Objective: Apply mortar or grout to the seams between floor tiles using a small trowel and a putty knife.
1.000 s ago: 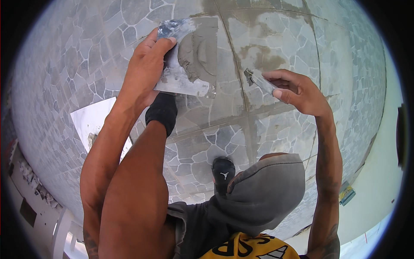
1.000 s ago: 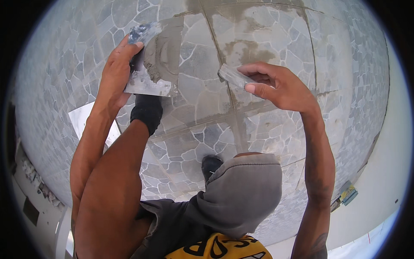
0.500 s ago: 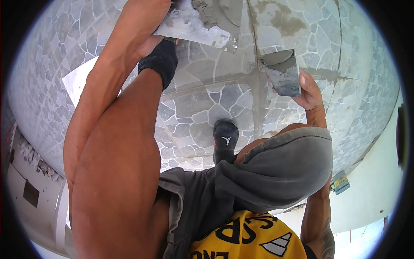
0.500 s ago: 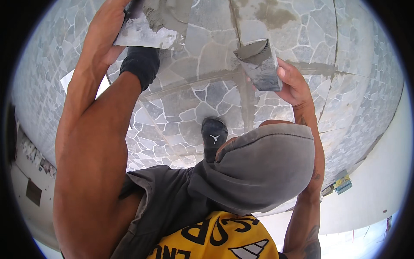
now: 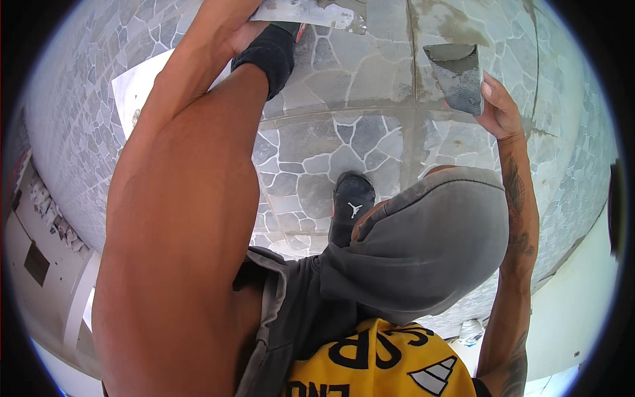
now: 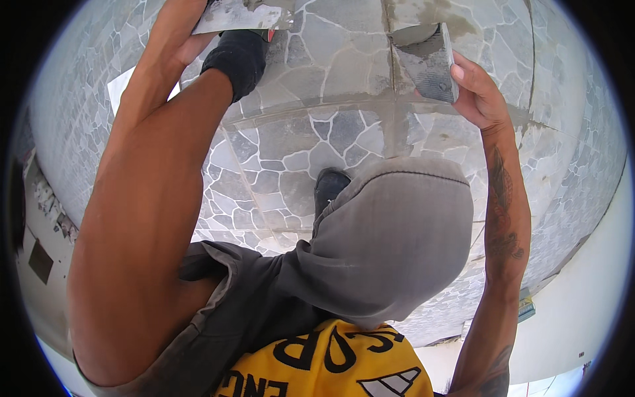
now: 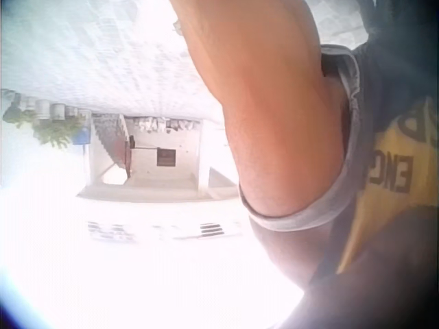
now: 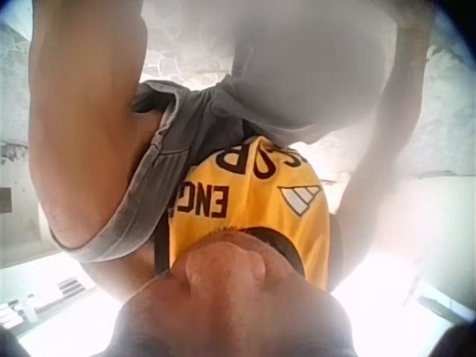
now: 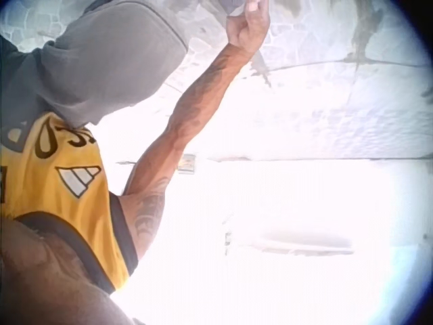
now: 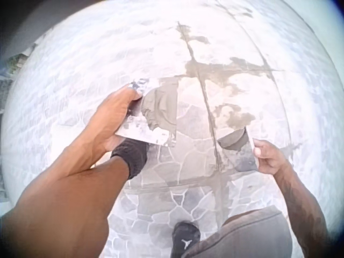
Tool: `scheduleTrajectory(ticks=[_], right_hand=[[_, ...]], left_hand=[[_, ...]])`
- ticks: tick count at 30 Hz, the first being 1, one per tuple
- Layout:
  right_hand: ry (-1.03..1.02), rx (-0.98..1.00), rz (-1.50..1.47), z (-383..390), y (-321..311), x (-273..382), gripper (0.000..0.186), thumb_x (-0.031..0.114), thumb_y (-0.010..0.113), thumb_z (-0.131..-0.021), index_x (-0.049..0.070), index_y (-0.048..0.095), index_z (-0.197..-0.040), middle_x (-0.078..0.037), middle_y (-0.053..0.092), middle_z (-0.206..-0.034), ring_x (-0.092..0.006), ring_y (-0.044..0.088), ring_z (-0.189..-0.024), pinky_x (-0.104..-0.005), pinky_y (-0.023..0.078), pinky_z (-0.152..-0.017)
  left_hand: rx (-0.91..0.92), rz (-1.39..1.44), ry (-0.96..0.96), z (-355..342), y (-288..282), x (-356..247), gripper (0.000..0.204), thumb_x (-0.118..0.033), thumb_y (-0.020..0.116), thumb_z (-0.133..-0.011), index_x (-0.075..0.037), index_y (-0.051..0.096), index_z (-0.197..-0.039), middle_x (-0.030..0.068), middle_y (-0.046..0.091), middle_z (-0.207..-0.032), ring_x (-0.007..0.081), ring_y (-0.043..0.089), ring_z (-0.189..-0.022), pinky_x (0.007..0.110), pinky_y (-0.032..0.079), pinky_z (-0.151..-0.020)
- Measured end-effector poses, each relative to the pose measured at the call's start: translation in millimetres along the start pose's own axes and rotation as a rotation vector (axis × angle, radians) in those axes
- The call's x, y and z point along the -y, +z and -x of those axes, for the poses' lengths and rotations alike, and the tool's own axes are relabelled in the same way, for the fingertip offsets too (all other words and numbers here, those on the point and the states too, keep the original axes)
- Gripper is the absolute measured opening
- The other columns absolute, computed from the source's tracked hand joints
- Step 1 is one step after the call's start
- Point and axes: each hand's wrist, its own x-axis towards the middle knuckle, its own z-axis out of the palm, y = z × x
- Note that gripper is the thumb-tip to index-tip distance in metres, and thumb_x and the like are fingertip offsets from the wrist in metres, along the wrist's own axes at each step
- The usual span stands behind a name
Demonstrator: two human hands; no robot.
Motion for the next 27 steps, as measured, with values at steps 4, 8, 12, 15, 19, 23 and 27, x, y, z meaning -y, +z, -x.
scheduleTrajectory(ticks=[4, 8, 12, 15, 19, 23, 27], right_hand=[[-0.010, 0.075, -0.051, -4, 2, 4, 0.070, 0.037, 0.059, -0.091, -0.007, 0.036, -0.141, -0.019, 0.053, -0.132, -0.0289, 0.053, -0.122, -0.0495, 0.043, -0.105], [0.010, -0.096, -0.240, 9, 20, 6, 0.063, 0.029, 0.059, -0.092, -0.005, 0.037, -0.141, -0.019, 0.049, -0.137, -0.0316, 0.047, -0.128, -0.0521, 0.039, -0.108], [-0.032, -0.042, -0.159, 33, 20, 31, 0.069, 0.032, 0.061, -0.090, -0.007, 0.036, -0.141, -0.023, 0.049, -0.136, -0.0324, 0.051, -0.125, -0.0493, 0.043, -0.104], [-0.084, -0.085, -0.037, 56, 37, 59, 0.079, 0.037, 0.065, -0.086, -0.008, 0.032, -0.142, -0.027, 0.048, -0.135, -0.0356, 0.052, -0.124, -0.0475, 0.046, -0.101], [-0.136, -0.140, 0.000, 51, 38, 47, 0.083, 0.038, 0.067, -0.083, -0.008, 0.031, -0.143, -0.029, 0.045, -0.138, -0.0374, 0.052, -0.124, -0.0480, 0.046, -0.101], [-0.170, -0.275, -0.103, 58, 42, 12, 0.083, 0.036, 0.067, -0.083, -0.008, 0.031, -0.143, -0.030, 0.044, -0.139, -0.0384, 0.051, -0.125, -0.0481, 0.045, -0.103], [-0.105, -0.400, -0.063, 74, 67, 2, 0.080, 0.037, 0.064, -0.085, -0.009, 0.032, -0.142, -0.027, 0.050, -0.133, -0.0357, 0.054, -0.122, -0.0489, 0.044, -0.102]], left_hand=[[0.016, 0.121, 0.071, 18, -25, -7, 0.015, -0.015, 0.053, -0.091, -0.002, 0.058, -0.097, 0.0072, 0.058, -0.079, 0.0177, 0.060, -0.065, 0.033, 0.054, -0.059], [0.094, 0.072, 0.014, 25, -33, -51, 0.016, -0.014, 0.054, -0.090, 0.000, 0.057, -0.097, 0.0086, 0.058, -0.078, 0.0190, 0.060, -0.065, 0.034, 0.055, -0.060], [0.183, -0.010, 0.112, 7, -13, -116, 0.014, -0.012, 0.053, -0.088, 0.000, 0.058, -0.093, 0.0087, 0.059, -0.078, 0.0181, 0.059, -0.064, 0.033, 0.054, -0.059], [0.282, -0.073, 0.208, 6, 24, -138, 0.012, -0.011, 0.052, -0.087, -0.002, 0.059, -0.090, 0.0071, 0.058, -0.077, 0.0169, 0.057, -0.063, 0.032, 0.053, -0.058], [0.396, -0.059, 0.261, -14, 38, -126, 0.012, -0.012, 0.051, -0.087, -0.004, 0.060, -0.087, 0.0049, 0.057, -0.074, 0.0152, 0.056, -0.062, 0.031, 0.051, -0.057], [0.626, 0.061, 0.249, -77, 49, -45, 0.013, -0.012, 0.049, -0.087, -0.005, 0.060, -0.087, 0.0046, 0.057, -0.073, 0.0150, 0.057, -0.063, 0.030, 0.050, -0.056], [0.587, -0.038, 0.100, -72, 35, -7, 0.016, -0.012, 0.046, -0.088, -0.006, 0.060, -0.088, 0.0037, 0.056, -0.073, 0.0147, 0.055, -0.063, 0.029, 0.047, -0.055]])
